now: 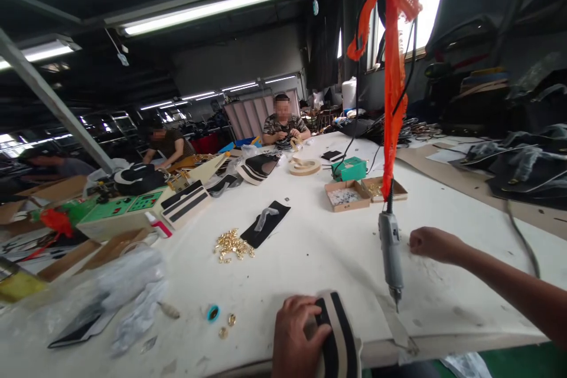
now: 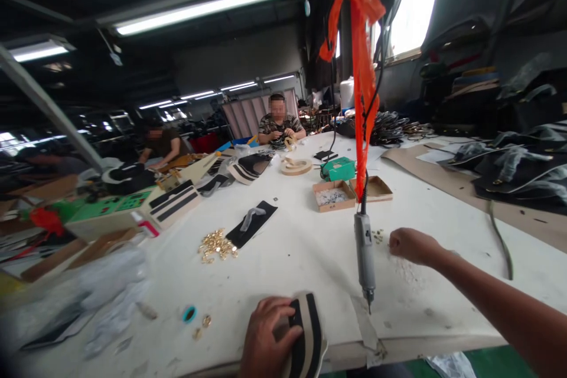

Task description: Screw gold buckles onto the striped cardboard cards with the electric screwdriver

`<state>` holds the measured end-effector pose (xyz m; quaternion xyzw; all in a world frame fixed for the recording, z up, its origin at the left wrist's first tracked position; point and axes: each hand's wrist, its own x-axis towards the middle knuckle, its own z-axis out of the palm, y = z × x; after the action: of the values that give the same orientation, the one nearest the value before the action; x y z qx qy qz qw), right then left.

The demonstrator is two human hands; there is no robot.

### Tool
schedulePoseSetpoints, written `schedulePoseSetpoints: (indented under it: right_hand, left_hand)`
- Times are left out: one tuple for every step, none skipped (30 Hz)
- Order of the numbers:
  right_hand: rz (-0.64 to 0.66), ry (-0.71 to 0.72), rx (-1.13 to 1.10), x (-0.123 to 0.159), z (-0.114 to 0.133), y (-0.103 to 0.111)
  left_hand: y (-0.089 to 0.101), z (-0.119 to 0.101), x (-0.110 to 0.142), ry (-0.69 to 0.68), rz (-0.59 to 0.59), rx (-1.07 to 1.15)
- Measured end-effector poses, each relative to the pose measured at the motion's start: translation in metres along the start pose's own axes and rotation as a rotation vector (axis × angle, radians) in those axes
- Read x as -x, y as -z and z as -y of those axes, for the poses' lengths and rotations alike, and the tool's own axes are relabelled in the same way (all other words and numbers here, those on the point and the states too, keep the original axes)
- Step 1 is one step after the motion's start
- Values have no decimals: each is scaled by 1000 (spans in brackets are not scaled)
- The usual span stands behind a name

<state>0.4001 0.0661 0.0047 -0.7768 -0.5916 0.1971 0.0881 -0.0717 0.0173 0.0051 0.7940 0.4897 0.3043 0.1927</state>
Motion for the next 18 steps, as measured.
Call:
schedulePoseSetpoints:
  right_hand:
    - [9,7,8,-3,0,1]
    - [14,12,16,-5,1,2]
    - [14,13,23,-7,1,3]
    - [12,13,28,-9,0,3]
    - [8,13,30,-11,-1,2]
    - [5,14,28,-12,-2,2]
    - [3,17,24,-13,-3,1]
    - [0,21,18,-14,-4,1]
    - [-3,25,9,-14,-5,0]
    - [-7,28,0,-14,-6,-1]
    - [-11,30,-12,-15,-6,-1]
    - [-14,31,-25,-15,-7,-2]
    - [-15,30,-39,-15,-7,-3]
    - [-15,27,-55,-14,-6,-3]
    - [-15,25,-71,-14,-6,-3]
    - [-20,24,-87,-14,-5,-4]
    - [-51,22,-100,-14,-5,-3]
    - [-89,21,-111,-13,-4,-3]
  left_hand:
    - [0,0,0,0,-2,-1]
    - [0,0,0,2,-3,-1]
    - [-1,0,0,4,-2,-1]
    - [-1,0,0,8,-1,1]
    - [-1,-1,1,11,0,4]
    - [-1,-1,1,13,0,7]
    - [-1,-2,1,14,0,10]
    - [-1,-2,1,14,-1,13]
    - [0,-3,1,12,-3,16]
    - [0,-3,1,10,-5,18]
    - [0,-3,1,6,-5,20]
    - [0,-4,1,0,-5,23]
    - [0,-4,2,-6,-6,25]
    - [0,-3,2,-12,-7,26]
    - [0,-3,2,-16,-8,27]
    - [0,-3,2,-16,-8,26]
    - [0,-3,2,-14,-8,23]
    - [0,-3,1,-11,-6,19]
